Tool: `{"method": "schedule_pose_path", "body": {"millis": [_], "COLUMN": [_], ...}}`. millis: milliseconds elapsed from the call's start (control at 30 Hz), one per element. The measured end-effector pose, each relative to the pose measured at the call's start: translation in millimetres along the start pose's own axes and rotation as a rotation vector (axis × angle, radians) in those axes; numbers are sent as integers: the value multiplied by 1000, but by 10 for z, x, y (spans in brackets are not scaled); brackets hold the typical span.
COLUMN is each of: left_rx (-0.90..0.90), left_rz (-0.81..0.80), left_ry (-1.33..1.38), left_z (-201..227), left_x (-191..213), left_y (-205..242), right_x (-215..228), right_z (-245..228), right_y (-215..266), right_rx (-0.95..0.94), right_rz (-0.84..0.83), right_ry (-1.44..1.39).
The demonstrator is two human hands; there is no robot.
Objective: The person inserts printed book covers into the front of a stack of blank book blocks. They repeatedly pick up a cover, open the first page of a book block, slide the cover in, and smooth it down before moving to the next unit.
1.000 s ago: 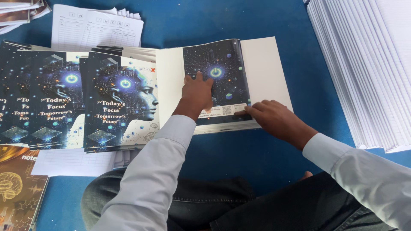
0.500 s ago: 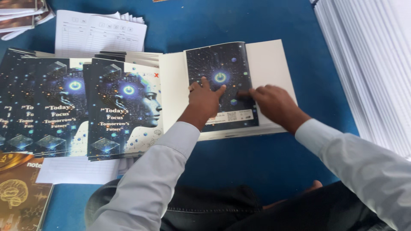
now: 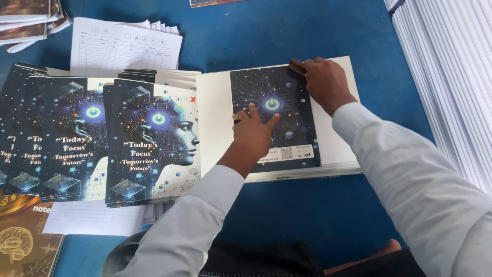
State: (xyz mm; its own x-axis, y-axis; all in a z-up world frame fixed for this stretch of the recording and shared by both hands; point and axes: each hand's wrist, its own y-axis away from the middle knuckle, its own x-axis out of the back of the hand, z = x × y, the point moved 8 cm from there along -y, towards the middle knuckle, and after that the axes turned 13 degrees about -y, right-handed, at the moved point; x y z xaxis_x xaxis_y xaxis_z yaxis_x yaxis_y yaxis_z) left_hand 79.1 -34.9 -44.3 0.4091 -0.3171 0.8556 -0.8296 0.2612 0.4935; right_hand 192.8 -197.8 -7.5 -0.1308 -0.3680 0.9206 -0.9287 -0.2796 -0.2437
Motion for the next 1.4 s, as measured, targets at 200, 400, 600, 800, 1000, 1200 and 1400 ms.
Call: {"method": "schedule_pose_path", "body": {"millis": [200, 400, 600, 800, 1000, 1200, 1400], "left_rx": [14, 19, 30, 72, 117, 130, 129], "left_rz": [36, 55, 82, 60, 74, 75, 63], "left_ry": [30, 73, 95, 175, 206, 208, 212], "left_z": [0, -19, 10, 15, -3, 8, -8], "left_x": [19, -9, -78, -120, -152, -158, -146], "left_y": [0, -5, -50, -72, -112, -131, -104], "right_x": [-89, -56, 31, 202, 393, 457, 362], "right_z": [151, 201, 89, -273, -610, -715, -750], "right_y": [-255, -217, 217, 897, 1575, 1791, 2089], "right_rx": [-105, -128, -73, 8, -30, -89, -199], "right_rz": [56, -68, -180, -250, -278, -350, -481], "right_ry": [-14, -77, -110, -284, -274, -194, -283]}}
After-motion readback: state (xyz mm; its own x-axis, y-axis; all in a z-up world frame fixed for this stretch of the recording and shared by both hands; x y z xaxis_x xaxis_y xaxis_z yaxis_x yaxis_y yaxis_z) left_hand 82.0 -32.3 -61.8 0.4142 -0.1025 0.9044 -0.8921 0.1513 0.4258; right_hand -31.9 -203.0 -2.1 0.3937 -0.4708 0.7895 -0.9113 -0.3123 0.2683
